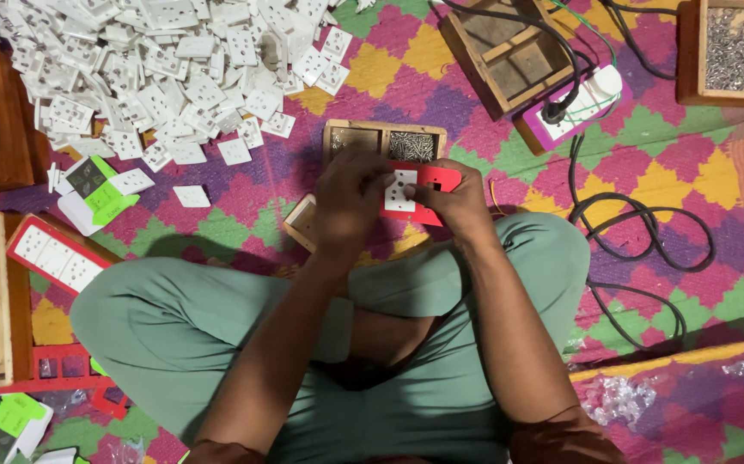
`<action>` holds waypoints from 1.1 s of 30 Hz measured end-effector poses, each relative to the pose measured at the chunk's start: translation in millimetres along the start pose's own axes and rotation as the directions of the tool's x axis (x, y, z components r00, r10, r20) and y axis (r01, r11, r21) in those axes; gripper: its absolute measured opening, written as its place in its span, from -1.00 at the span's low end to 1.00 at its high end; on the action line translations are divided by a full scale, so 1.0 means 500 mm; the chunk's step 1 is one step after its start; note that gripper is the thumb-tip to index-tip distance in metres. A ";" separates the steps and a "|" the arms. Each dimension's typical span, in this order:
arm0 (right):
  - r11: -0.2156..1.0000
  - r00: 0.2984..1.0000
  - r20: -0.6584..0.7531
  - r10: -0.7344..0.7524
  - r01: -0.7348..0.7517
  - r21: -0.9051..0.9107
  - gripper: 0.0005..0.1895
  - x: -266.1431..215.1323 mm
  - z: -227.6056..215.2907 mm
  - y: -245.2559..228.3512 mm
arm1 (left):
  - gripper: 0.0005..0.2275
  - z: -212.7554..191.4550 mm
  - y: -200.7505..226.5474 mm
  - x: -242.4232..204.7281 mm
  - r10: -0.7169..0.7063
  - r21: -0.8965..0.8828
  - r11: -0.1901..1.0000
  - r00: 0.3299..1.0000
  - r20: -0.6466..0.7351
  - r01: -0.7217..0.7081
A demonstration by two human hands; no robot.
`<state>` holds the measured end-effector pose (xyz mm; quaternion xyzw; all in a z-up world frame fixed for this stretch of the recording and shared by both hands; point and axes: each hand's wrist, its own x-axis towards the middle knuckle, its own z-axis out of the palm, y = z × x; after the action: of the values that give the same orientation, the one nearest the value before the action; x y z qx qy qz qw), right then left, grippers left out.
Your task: The person sits on a patterned mat and assembles small white electrical components into red plastic frames. They pick components from a large pile, insert them into the frames, and add small metal pieces from a wooden box. The person repeats this process for multiple units.
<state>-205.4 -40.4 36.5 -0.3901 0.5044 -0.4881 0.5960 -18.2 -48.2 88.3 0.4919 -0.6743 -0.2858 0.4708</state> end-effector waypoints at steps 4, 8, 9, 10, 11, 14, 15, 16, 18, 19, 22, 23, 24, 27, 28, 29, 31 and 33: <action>0.999 0.999 0.020 -0.040 0.040 -0.004 -0.82 -0.001 0.001 -0.008 | -0.90 0.003 0.011 0.014 -0.115 0.085 0.991 0.990 0.086 0.107; 1.000 1.000 0.002 0.000 0.000 -0.016 -0.80 -0.004 0.007 -0.014 | -0.88 0.016 -0.002 0.013 -0.051 0.119 0.992 0.998 0.037 0.046; 1.000 1.000 0.003 0.007 -0.007 -0.021 -0.79 -0.004 0.007 -0.015 | -0.87 0.020 -0.007 0.010 -0.039 0.096 0.995 0.999 0.020 0.037; 1.000 1.000 0.005 0.014 -0.013 -0.027 -0.78 -0.003 0.006 -0.016 | -0.87 0.025 -0.012 0.009 -0.042 0.103 0.994 0.999 0.021 0.039; 0.999 1.000 0.004 0.002 -0.002 -0.040 -0.77 -0.002 0.006 -0.017 | -0.88 0.028 -0.018 0.007 -0.045 0.109 0.993 0.999 0.022 0.042; 0.996 0.999 0.007 -0.033 0.033 -0.081 -0.75 -0.001 0.006 -0.013 | -0.88 0.032 -0.028 0.004 -0.098 0.049 0.994 0.995 0.030 0.096; 0.995 0.999 0.010 -0.042 0.043 -0.095 -0.75 -0.001 0.006 -0.010 | -0.89 0.032 -0.029 0.004 -0.123 0.015 0.992 0.992 0.035 0.122; 0.992 0.999 0.013 -0.053 0.054 -0.110 -0.75 0.000 0.005 -0.007 | -0.89 0.032 -0.029 0.004 -0.077 0.058 0.995 0.996 0.034 0.075; 0.994 0.999 -0.003 -0.038 0.038 -0.103 -0.75 0.001 0.003 0.000 | -0.89 0.031 -0.026 0.006 0.017 0.145 0.989 0.999 0.037 -0.023; 0.995 0.999 -0.011 -0.032 0.031 -0.100 -0.75 0.002 0.002 0.002 | -0.88 0.030 -0.022 0.007 0.012 0.154 0.988 0.999 0.046 -0.019; 0.992 0.999 -0.010 -0.050 0.048 -0.113 -0.78 0.010 0.000 0.007 | -0.86 0.027 -0.010 0.006 0.009 0.175 0.984 0.998 0.056 -0.019; 0.992 0.998 -0.009 -0.067 0.065 -0.111 -0.79 0.006 0.000 0.009 | -0.85 0.026 -0.006 0.002 0.013 0.176 0.984 0.999 0.052 -0.022; 0.991 0.997 -0.007 -0.083 0.082 -0.110 -0.79 0.006 -0.002 0.011 | -0.85 0.028 -0.006 0.002 0.016 0.175 0.984 0.999 0.046 -0.024; 0.981 0.994 -0.024 -0.105 0.099 -0.168 -0.81 0.007 -0.005 0.017 | -0.85 0.035 -0.025 0.001 -0.024 0.197 0.980 0.998 0.061 0.012; 0.975 0.993 -0.031 -0.114 0.106 -0.196 -0.81 0.008 -0.004 0.019 | -0.85 0.037 -0.038 0.004 -0.105 0.160 0.983 0.990 0.095 0.089; 0.975 0.992 -0.021 -0.126 0.120 -0.187 -0.83 0.010 -0.005 0.020 | -0.86 0.042 -0.054 0.011 -0.183 0.125 0.978 0.974 0.133 0.167; 0.975 0.990 -0.001 -0.142 0.140 -0.171 -0.84 0.002 -0.008 0.024 | -0.78 0.054 -0.088 0.012 -0.264 0.000 0.963 0.944 0.196 0.270; 0.977 0.998 0.001 -0.064 0.063 -0.204 -0.83 -0.001 -0.011 0.026 | -0.64 0.067 -0.122 0.012 -0.263 -0.181 0.933 0.934 0.240 0.310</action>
<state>-208.5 -37.1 23.2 -0.4637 0.5407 -0.4536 0.5356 -25.1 -78.1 25.8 0.4981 -0.6059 -0.4740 0.4001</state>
